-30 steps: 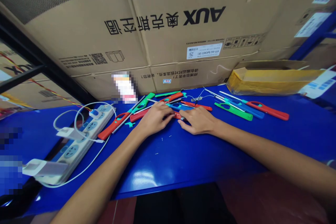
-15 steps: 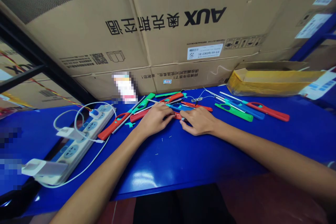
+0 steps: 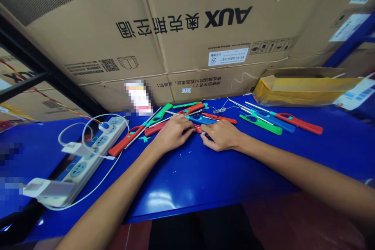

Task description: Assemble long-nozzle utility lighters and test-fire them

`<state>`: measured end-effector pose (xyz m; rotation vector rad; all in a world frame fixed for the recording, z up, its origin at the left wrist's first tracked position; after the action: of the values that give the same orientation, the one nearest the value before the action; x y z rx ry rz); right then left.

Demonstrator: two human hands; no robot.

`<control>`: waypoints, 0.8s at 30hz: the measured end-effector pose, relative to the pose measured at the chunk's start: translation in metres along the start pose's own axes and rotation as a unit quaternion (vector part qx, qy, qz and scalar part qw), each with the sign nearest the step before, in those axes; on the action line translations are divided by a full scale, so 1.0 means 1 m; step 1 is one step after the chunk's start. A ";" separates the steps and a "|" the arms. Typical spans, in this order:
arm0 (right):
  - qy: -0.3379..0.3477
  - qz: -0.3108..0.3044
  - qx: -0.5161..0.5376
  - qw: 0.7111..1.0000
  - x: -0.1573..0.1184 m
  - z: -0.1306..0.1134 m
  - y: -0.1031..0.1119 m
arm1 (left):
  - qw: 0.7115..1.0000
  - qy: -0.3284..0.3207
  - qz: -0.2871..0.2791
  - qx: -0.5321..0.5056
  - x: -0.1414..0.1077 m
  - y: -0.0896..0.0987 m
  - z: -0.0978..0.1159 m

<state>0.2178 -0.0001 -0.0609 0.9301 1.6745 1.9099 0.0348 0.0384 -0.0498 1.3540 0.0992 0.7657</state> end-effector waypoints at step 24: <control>-0.001 0.016 0.011 1.000 0.001 0.002 0.001 | 1.000 0.006 -0.016 -0.003 0.000 -0.002 0.001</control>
<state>0.2189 0.0016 -0.0592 0.9715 1.6933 1.9144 0.0355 0.0375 -0.0512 1.3387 0.1277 0.7466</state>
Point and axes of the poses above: each hand's wrist, its own x-axis towards the middle knuckle, its own y-axis out of the back of the hand, z = x × y, the point moved 4 cm from there along x, towards the middle knuckle, and after that the axes turned 5 degrees about y, right-handed, at the moved point
